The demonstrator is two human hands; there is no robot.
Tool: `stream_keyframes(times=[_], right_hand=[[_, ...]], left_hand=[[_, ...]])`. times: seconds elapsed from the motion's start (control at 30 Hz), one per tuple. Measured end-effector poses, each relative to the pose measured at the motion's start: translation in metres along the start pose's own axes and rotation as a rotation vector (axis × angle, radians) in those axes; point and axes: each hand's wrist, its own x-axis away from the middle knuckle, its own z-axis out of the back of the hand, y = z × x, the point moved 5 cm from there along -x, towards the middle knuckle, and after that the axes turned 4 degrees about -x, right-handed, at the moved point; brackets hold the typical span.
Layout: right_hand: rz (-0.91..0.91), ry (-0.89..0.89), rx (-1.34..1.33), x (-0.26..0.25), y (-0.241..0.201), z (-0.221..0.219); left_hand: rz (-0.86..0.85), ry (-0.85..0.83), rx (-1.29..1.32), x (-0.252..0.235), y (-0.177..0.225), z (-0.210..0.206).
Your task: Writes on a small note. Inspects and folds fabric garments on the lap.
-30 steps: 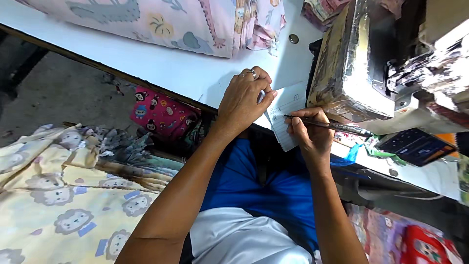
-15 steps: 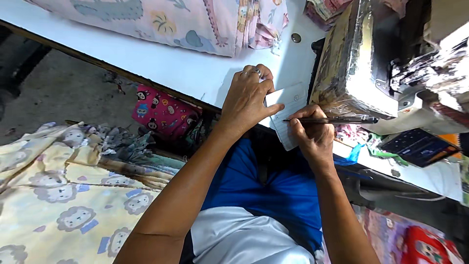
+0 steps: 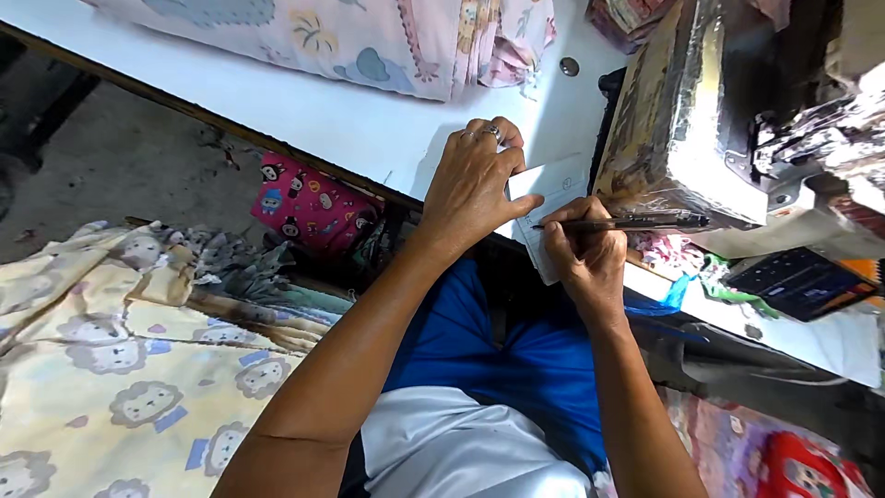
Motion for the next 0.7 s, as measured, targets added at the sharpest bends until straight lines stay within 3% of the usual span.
stream_keyframes(times=[0.7], right_hand=[[0.004, 0.022, 0.052, -0.0001, -0.0006, 0.0037]], left_hand=[[0.001, -0.01, -0.007, -0.0004, -0.0007, -0.001]])
